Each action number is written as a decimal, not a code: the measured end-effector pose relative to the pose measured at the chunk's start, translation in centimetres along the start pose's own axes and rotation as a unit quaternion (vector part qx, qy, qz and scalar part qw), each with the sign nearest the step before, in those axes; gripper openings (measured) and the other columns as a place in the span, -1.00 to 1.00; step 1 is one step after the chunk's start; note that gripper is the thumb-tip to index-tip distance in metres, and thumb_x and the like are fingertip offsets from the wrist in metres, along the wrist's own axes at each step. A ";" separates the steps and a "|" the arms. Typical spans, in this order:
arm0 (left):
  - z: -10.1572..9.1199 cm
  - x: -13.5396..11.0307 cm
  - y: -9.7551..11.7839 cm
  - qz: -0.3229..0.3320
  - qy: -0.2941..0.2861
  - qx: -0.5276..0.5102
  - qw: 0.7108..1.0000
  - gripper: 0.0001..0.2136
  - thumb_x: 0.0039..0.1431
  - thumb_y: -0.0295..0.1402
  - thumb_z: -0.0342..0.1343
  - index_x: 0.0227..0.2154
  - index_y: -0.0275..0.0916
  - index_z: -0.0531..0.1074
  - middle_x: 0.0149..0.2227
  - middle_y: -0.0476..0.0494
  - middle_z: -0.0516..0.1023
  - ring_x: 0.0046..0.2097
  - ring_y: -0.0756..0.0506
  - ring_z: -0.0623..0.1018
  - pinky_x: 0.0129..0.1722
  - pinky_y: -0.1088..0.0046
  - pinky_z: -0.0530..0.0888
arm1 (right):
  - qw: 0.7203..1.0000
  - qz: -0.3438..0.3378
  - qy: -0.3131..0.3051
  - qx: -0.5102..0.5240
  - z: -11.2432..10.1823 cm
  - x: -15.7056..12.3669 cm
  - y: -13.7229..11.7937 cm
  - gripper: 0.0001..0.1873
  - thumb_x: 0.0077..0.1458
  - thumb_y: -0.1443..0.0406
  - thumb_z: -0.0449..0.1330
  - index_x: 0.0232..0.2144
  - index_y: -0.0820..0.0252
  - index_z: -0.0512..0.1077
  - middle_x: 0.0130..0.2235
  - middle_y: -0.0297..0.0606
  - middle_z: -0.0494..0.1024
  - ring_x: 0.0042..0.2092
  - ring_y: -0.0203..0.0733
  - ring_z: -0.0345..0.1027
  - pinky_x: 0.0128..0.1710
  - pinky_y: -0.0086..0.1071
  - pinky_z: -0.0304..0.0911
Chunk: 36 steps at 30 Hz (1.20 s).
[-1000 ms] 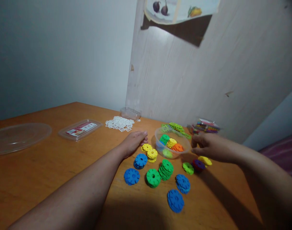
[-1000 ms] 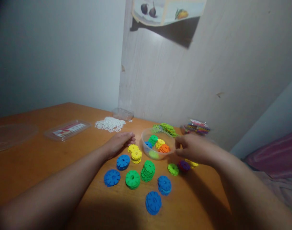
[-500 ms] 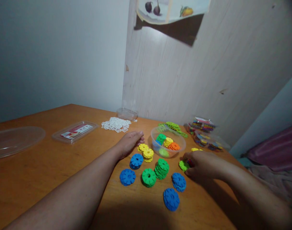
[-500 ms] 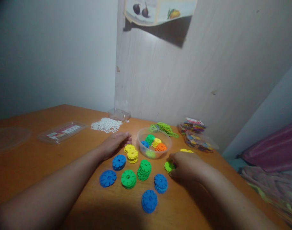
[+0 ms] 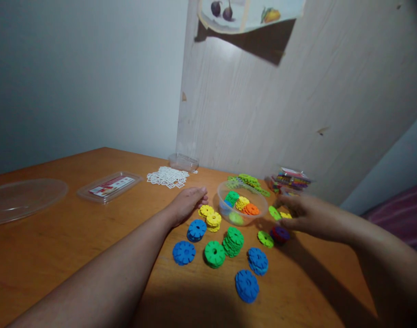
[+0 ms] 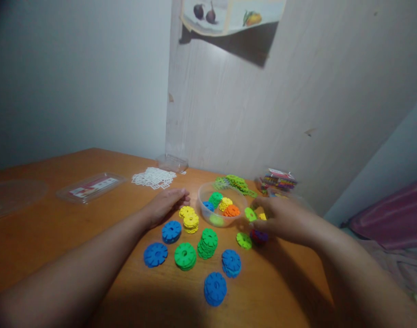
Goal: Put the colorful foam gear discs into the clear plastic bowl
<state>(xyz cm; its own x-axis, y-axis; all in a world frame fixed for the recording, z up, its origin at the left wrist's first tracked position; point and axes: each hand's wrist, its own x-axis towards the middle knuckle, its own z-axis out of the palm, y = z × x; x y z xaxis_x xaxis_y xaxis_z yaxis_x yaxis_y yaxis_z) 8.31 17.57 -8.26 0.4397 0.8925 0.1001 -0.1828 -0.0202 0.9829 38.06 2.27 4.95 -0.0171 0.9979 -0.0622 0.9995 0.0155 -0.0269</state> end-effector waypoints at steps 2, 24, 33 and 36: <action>0.0 0.1 -0.1 0.003 0.001 0.002 1.000 -0.52 0.06 0.08 0.25 -0.26 -0.31 0.51 -0.25 -0.24 0.61 -0.19 -0.14 0.57 -0.12 0.28 0.45 | 1.000 -0.017 0.012 0.000 -0.9 0.9 -0.8 -0.48 0.06 -0.06 0.23 -0.03 0.08 0.49 -0.30 -0.20 0.57 -0.30 -0.11 0.39 -0.39 -0.35 0.15; 0.2 -0.2 0.3 -0.005 0.000 -0.004 1.000 -0.54 0.08 0.07 0.24 -0.25 -0.29 0.50 -0.26 -0.21 0.60 -0.18 -0.14 0.57 -0.14 0.31 0.43 | 0.999 -0.024 -0.023 -0.027 -0.6 3.3 -2.9 -0.68 0.13 0.07 0.17 -0.19 0.13 0.51 -0.30 -0.17 0.58 -0.31 -0.12 0.41 -0.41 -0.34 0.16; -0.1 0.1 -0.1 -0.002 0.001 0.004 1.000 -0.52 0.06 0.08 0.25 -0.25 -0.31 0.52 -0.24 -0.25 0.61 -0.20 -0.13 0.57 -0.11 0.29 0.44 | 0.997 0.024 -0.079 -0.004 3.4 -0.4 -1.1 -0.74 0.01 0.14 0.26 -0.24 0.09 0.55 -0.26 -0.20 0.62 -0.25 -0.08 0.46 -0.36 -0.34 0.16; -0.2 0.1 -0.2 -0.003 -0.003 0.000 1.000 -0.53 0.07 0.07 0.25 -0.25 -0.31 0.51 -0.23 -0.25 0.60 -0.18 -0.13 0.57 -0.10 0.29 0.44 | 0.997 0.020 -0.080 -0.003 4.8 -0.4 -1.5 -0.72 -0.03 0.16 0.27 -0.22 0.09 0.56 -0.28 -0.19 0.61 -0.27 -0.08 0.46 -0.38 -0.36 0.14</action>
<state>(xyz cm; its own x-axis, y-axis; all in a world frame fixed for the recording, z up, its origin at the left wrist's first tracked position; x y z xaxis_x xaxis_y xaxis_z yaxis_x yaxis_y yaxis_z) 8.26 17.78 -8.43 0.4463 0.8899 0.0947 -0.1798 -0.0145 0.9836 36.41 1.54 0.26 0.0188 0.9749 -0.2219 0.9996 -0.0226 -0.0145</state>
